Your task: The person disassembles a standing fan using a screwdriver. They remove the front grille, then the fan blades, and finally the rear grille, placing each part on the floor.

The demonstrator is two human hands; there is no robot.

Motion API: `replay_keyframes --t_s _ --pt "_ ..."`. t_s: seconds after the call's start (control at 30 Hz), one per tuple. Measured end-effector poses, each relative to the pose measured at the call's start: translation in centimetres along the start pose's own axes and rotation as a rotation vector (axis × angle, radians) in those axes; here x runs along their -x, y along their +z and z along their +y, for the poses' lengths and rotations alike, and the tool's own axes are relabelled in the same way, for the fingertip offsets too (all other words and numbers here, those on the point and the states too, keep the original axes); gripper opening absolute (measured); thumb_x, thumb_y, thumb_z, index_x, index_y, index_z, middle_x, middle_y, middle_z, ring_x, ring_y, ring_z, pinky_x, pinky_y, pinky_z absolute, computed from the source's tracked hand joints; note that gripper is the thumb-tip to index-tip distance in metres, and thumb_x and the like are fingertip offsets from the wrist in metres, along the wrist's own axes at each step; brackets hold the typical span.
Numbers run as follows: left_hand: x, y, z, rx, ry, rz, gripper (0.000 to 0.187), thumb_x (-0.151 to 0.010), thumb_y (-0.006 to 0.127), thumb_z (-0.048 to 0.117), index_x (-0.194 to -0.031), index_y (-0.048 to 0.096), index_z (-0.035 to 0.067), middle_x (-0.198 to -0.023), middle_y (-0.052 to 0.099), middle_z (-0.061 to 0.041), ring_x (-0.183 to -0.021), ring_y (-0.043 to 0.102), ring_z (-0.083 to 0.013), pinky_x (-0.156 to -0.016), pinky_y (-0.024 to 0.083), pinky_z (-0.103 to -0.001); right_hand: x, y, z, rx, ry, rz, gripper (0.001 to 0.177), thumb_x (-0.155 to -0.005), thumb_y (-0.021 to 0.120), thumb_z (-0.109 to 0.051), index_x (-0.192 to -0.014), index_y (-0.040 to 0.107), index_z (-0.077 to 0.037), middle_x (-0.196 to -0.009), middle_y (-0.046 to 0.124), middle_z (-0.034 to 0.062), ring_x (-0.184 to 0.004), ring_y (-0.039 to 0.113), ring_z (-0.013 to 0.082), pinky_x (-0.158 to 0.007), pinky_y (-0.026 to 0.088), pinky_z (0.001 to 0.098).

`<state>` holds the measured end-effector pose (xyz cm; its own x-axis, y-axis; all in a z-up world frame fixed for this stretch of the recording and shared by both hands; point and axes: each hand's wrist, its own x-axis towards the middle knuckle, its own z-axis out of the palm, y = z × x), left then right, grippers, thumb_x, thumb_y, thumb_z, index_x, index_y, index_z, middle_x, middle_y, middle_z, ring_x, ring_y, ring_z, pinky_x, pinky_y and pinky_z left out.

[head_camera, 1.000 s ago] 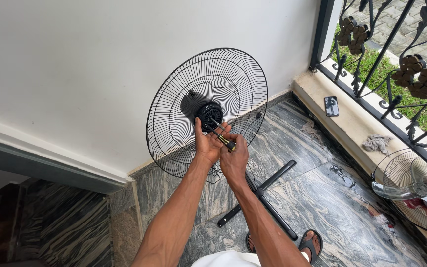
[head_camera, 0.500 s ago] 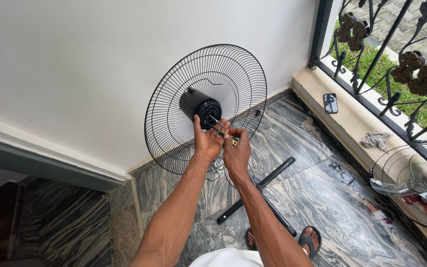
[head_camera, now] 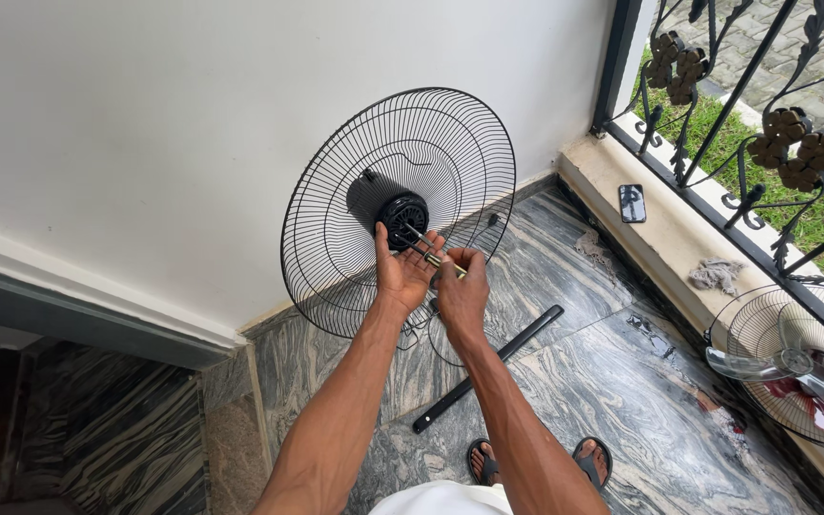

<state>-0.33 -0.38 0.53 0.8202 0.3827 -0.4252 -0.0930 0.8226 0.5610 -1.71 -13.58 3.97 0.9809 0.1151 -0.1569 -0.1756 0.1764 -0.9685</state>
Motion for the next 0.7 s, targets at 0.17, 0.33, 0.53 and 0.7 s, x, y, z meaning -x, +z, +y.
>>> replay_keyframes --t_s 0.17,0.33,0.53,0.7 --pt "-0.4 -0.5 -0.1 0.019 -0.016 -0.048 0.109 -0.083 0.059 0.076 -0.142 0.038 -0.013 -0.13 0.059 -0.021 -0.127 0.061 -0.0344 -0.11 0.049 -0.043 0.0 0.1 -0.5 0.032 0.11 0.017 0.027 -0.097 0.062 -0.025 -0.113 0.056 -0.002 -0.105 0.065 0.0106 -0.084 0.067 0.0171 -0.069 0.057 0.0331" --pt "-0.9 -0.7 -0.2 0.016 -0.013 -0.063 0.108 -0.081 0.06 0.076 -0.142 0.038 -0.011 -0.131 0.058 -0.021 -0.126 0.061 -0.0341 -0.11 0.05 -0.045 -0.2 -0.4 -0.3 0.099 -0.088 -0.002 0.031 -0.094 0.068 -0.024 -0.114 0.058 -0.003 -0.108 0.064 0.011 -0.091 0.065 0.0189 -0.073 0.057 0.0334" --pt "-1.0 -0.9 -0.2 0.021 -0.021 -0.055 0.108 -0.08 0.061 0.078 -0.139 0.042 -0.01 -0.127 0.061 -0.019 -0.124 0.062 -0.0325 -0.106 0.051 -0.044 0.1 0.2 -0.5 0.019 0.074 0.029 0.031 -0.096 0.062 -0.029 -0.112 0.058 -0.003 -0.104 0.064 0.0089 -0.089 0.063 0.0218 -0.075 0.054 0.0395" --pt "-1.0 -0.8 0.1 0.016 -0.02 -0.107 0.108 -0.079 0.06 0.078 -0.139 0.043 -0.01 -0.124 0.062 -0.019 -0.122 0.063 -0.0306 -0.105 0.051 -0.043 0.4 0.3 -0.5 0.154 -0.051 0.056 0.037 -0.096 0.071 -0.034 -0.108 0.059 -0.001 -0.103 0.063 0.0085 -0.096 0.061 0.0168 -0.08 0.052 0.0341"
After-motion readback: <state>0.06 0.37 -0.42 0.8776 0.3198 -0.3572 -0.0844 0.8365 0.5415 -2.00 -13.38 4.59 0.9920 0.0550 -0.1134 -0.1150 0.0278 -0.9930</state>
